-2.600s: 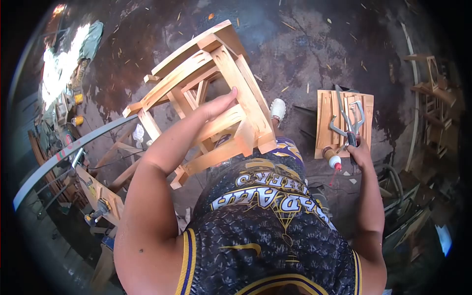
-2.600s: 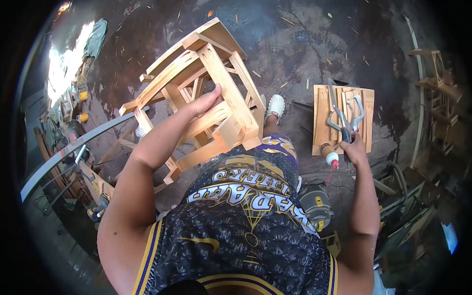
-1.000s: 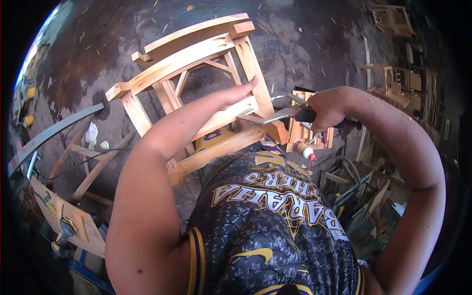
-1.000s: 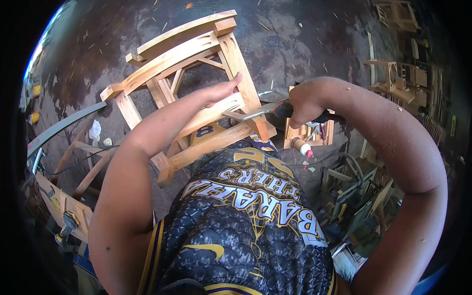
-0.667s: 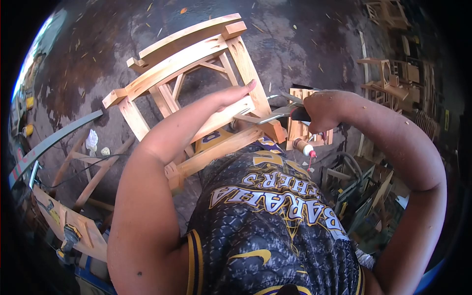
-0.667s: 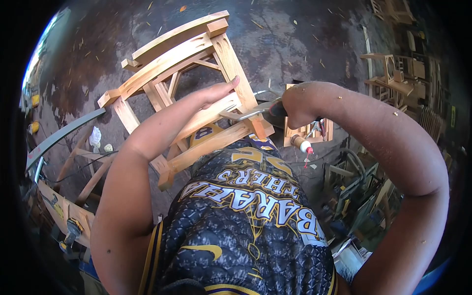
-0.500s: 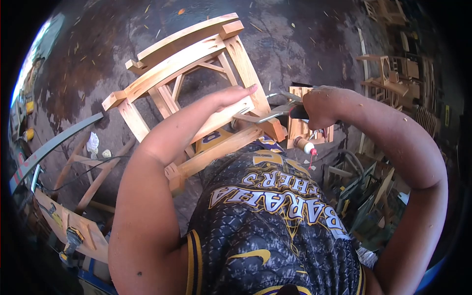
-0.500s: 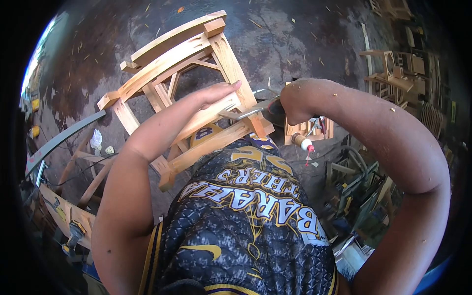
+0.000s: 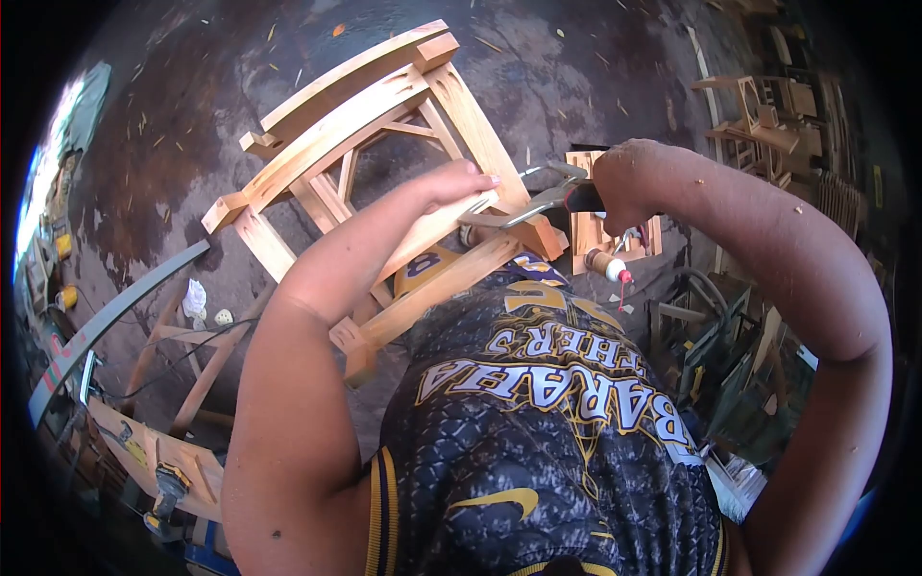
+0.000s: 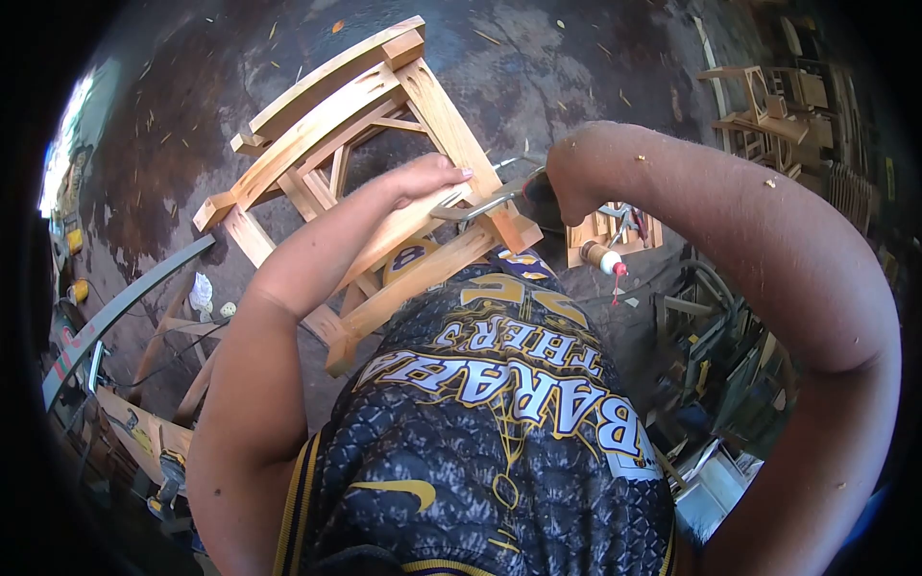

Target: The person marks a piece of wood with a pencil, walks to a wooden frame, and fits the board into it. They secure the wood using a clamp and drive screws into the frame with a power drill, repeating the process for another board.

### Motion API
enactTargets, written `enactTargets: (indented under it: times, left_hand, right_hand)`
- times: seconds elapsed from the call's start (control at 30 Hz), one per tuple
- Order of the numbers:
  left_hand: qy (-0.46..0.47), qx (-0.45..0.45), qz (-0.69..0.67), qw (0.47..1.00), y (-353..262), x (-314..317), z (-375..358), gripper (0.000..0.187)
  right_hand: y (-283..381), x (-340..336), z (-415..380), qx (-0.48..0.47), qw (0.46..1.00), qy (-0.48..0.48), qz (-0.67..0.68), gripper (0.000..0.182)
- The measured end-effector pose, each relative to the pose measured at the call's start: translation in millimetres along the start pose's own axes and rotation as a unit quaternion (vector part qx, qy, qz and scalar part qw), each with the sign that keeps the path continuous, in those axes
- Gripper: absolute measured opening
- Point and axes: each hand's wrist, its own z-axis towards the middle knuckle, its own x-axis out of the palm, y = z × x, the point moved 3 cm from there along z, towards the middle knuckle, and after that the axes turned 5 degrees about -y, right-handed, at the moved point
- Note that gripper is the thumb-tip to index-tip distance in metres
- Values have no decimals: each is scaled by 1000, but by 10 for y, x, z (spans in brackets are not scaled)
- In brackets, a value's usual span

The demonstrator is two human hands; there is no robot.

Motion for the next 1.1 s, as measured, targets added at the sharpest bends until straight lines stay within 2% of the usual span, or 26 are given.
enactTargets:
  times: [0.2, 0.4, 0.7, 1.0, 1.1]
  left_hand:
    - [-25, 41, -58, 997, -82, 43, -96, 33]
    - [-12, 55, -76, 996, -31, 58, -26, 34]
    - [-11, 48, -91, 995, -249, 75, -258, 32]
    - [-32, 77, -34, 996, -58, 52, -37, 32]
    - [-18, 93, -78, 992, -39, 87, -3, 30]
  right_hand:
    - [-53, -42, -86, -1, 999, 32, 30, 37]
    - [-64, -29, -198, 15, 999, 34, 18, 31]
    - [-34, -2, -243, 63, 998, -8, 4, 30]
    - [8, -24, -267, 81, 997, -7, 1, 31]
    - [-29, 0, -261, 76, 996, -47, 28, 25]
